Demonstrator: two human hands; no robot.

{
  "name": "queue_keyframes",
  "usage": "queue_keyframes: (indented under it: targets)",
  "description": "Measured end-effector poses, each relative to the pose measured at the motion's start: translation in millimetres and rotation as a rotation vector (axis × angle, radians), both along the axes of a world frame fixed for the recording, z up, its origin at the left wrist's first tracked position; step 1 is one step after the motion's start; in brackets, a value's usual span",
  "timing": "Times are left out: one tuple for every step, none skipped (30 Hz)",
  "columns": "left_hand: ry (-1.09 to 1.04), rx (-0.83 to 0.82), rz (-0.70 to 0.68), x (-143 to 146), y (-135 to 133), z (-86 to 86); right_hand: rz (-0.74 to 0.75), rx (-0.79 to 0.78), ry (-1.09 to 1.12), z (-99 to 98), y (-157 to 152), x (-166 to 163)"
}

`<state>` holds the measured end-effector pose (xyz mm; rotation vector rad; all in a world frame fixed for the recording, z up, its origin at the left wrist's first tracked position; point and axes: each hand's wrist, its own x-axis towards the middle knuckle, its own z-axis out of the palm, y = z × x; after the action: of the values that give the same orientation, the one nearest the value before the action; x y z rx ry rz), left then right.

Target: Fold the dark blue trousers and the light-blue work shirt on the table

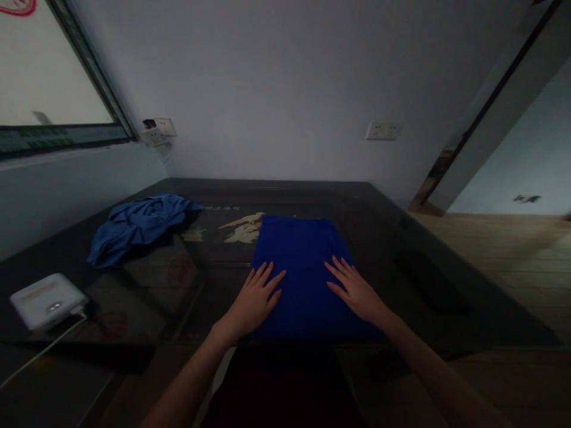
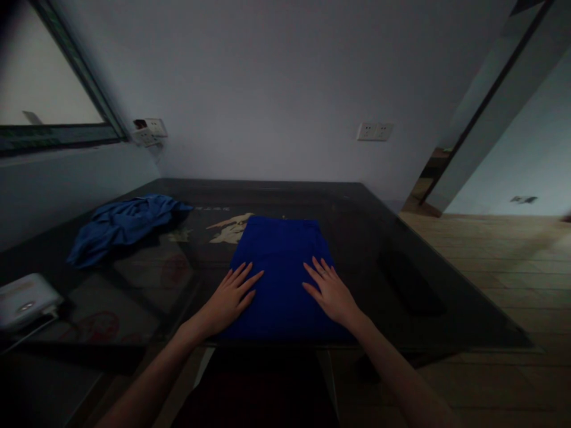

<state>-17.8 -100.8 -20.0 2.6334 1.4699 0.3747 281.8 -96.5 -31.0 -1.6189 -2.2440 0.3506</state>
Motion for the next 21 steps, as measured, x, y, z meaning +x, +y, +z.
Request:
queue_keyframes:
  targets:
    - [-0.013, -0.032, -0.023, -3, 1, 3.6, 0.003, -0.003, 0.031, -0.1, 0, 1]
    - [-0.036, -0.075, -0.049, -7, 3, 8.6, 0.004, -0.003, 0.072, 0.4, 0, 2]
    - [-0.072, -0.126, -0.072, -12, 6, 14.7, -0.001, 0.004, 0.123, 1.7, 0, 4]
    - [-0.125, -0.177, -0.089, -19, 10, 21.7, -0.014, 0.024, 0.181, 4.1, -1, 7]
    - [-0.193, -0.222, -0.1, -26, 16, 29.0, -0.037, 0.058, 0.241, 7.5, -2, 10]
    - [-0.273, -0.255, -0.099, -34, 24, 36.0, -0.071, 0.102, 0.297, 11.5, -5, 15]
    - [-0.358, -0.276, -0.09, -42, 33, 42.1, -0.114, 0.146, 0.345, 15.7, -8, 21]
    - [-0.439, -0.291, -0.073, -50, 45, 46.6, -0.162, 0.183, 0.382, 19.7, -13, 27]
    - [-0.51, -0.311, -0.043, -56, 59, 49.3, -0.208, 0.206, 0.404, 23.0, -17, 35]
    - [-0.562, -0.347, 0.005, -62, 74, 50.0, -0.25, 0.211, 0.412, 25.1, -22, 44]
    - [-0.619, -0.376, 0.075, -65, 89, 49.0, -0.285, 0.199, 0.405, 25.9, -27, 52]
    - [-0.676, -0.419, 0.142, -68, 104, 46.8, -0.31, 0.177, 0.384, 25.4, -31, 60]
    - [-0.726, -0.485, 0.202, -69, 119, 43.7, -0.329, 0.152, 0.353, 23.9, -35, 67]
    - [-0.776, -0.554, 0.245, -68, 132, 40.5, -0.347, 0.127, 0.315, 22.0, -37, 73]
    - [-0.819, -0.627, 0.266, -67, 145, 37.5, -0.362, 0.098, 0.28, 20.0, -38, 77]
    - [-0.85, -0.682, 0.275, -65, 155, 35.0, -0.373, 0.069, 0.253, 18.5, -39, 78]
    - [-0.869, -0.725, 0.276, -62, 165, 33.1, -0.378, 0.035, 0.237, 17.8, -38, 78]
    - [-0.878, -0.76, 0.276, -59, 173, 31.9, -0.372, -0.003, 0.23, 17.9, -36, 75]
    - [-0.879, -0.786, 0.282, -56, 180, 31.1, -0.354, -0.043, 0.231, 18.6, -33, 71]
    - [-0.875, -0.811, 0.293, -53, 187, 30.6, -0.329, -0.079, 0.233, 19.7, -30, 65]
    - [-0.877, -0.833, 0.31, -50, 192, 30.0, -0.308, -0.104, 0.229, 20.9, -26, 60]
